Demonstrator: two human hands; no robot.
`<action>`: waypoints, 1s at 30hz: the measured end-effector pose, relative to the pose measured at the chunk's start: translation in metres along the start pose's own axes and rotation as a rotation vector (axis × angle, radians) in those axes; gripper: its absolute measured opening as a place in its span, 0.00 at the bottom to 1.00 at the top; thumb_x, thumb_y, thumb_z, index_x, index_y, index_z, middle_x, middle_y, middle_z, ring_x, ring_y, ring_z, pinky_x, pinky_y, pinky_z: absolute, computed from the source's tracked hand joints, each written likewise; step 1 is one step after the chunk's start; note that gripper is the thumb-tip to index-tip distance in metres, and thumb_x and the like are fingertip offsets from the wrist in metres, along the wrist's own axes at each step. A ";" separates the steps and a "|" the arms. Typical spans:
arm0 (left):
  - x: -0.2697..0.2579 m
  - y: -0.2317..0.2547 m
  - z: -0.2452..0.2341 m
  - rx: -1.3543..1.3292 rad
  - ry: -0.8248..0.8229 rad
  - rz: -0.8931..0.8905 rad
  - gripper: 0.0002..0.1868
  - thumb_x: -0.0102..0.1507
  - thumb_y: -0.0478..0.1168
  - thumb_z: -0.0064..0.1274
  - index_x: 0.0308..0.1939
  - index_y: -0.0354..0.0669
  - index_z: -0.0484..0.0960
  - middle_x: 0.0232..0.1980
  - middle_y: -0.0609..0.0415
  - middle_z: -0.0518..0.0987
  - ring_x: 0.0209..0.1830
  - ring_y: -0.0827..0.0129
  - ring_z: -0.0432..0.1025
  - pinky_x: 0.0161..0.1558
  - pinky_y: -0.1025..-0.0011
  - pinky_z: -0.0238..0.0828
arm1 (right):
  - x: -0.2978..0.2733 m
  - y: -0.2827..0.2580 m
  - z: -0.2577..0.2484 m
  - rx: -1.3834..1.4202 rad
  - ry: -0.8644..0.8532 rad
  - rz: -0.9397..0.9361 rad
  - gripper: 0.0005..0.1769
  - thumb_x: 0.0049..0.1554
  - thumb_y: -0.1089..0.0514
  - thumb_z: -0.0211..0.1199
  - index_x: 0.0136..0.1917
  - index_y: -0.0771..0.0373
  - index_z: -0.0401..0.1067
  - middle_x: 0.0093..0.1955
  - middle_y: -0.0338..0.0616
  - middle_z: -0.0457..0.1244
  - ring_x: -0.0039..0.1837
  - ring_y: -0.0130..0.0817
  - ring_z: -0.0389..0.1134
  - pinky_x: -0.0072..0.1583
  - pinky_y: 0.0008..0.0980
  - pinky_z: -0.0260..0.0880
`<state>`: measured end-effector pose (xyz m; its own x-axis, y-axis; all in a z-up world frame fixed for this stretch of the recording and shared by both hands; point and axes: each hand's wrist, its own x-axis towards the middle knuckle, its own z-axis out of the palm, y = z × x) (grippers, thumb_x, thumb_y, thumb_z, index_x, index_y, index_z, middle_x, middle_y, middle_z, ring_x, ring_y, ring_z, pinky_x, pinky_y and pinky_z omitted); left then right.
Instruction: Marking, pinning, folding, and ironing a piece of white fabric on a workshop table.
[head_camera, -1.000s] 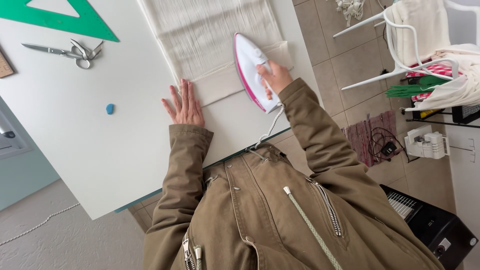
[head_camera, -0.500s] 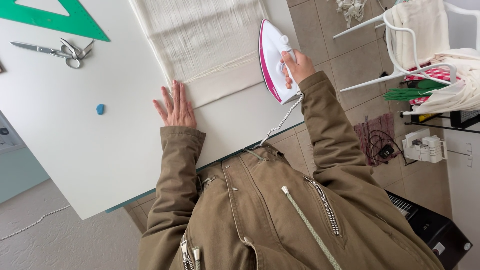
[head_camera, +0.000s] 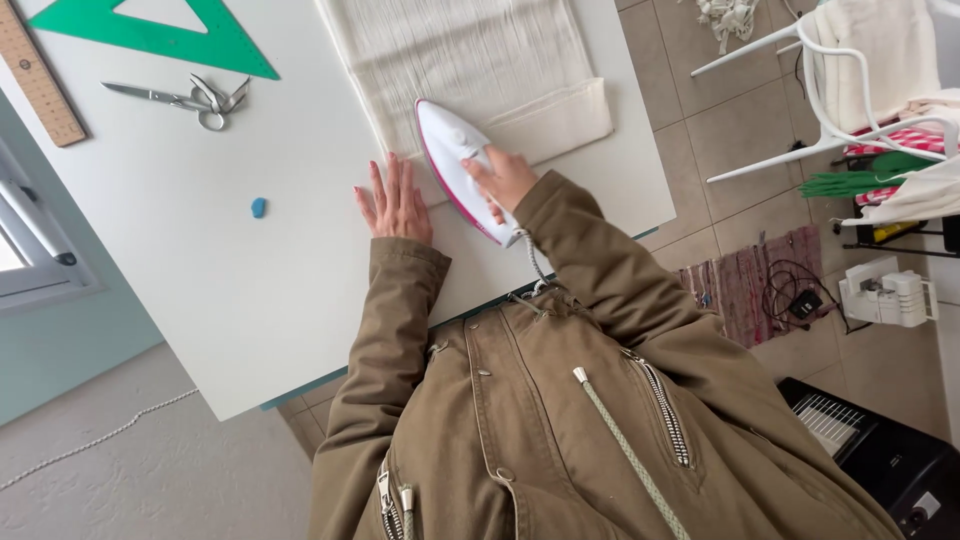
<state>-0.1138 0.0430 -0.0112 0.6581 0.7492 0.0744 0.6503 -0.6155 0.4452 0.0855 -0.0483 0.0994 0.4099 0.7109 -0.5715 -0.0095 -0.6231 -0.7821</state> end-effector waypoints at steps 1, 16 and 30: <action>0.000 -0.001 0.002 0.027 0.018 0.027 0.29 0.73 0.39 0.42 0.80 0.49 0.60 0.85 0.55 0.54 0.85 0.53 0.44 0.79 0.40 0.30 | 0.000 -0.001 0.005 0.005 -0.015 -0.021 0.21 0.65 0.45 0.55 0.57 0.67 0.66 0.28 0.38 0.60 0.24 0.26 0.61 0.25 0.31 0.67; -0.004 0.002 -0.005 0.035 0.021 0.041 0.28 0.73 0.41 0.46 0.78 0.50 0.66 0.82 0.56 0.60 0.84 0.51 0.47 0.79 0.40 0.32 | -0.012 0.036 -0.116 0.077 0.188 0.022 0.21 0.66 0.44 0.56 0.53 0.67 0.67 0.30 0.38 0.58 0.25 0.24 0.59 0.26 0.32 0.65; -0.006 -0.002 0.001 0.059 0.023 0.033 0.26 0.74 0.42 0.45 0.78 0.50 0.67 0.82 0.55 0.61 0.84 0.51 0.48 0.80 0.41 0.33 | -0.010 0.057 -0.181 0.153 0.277 0.025 0.20 0.68 0.44 0.55 0.50 0.65 0.66 0.31 0.37 0.58 0.26 0.23 0.58 0.28 0.30 0.64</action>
<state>-0.1187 0.0400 -0.0134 0.6716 0.7329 0.1087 0.6497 -0.6531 0.3890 0.2461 -0.1502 0.1059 0.6401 0.5673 -0.5181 -0.1516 -0.5678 -0.8091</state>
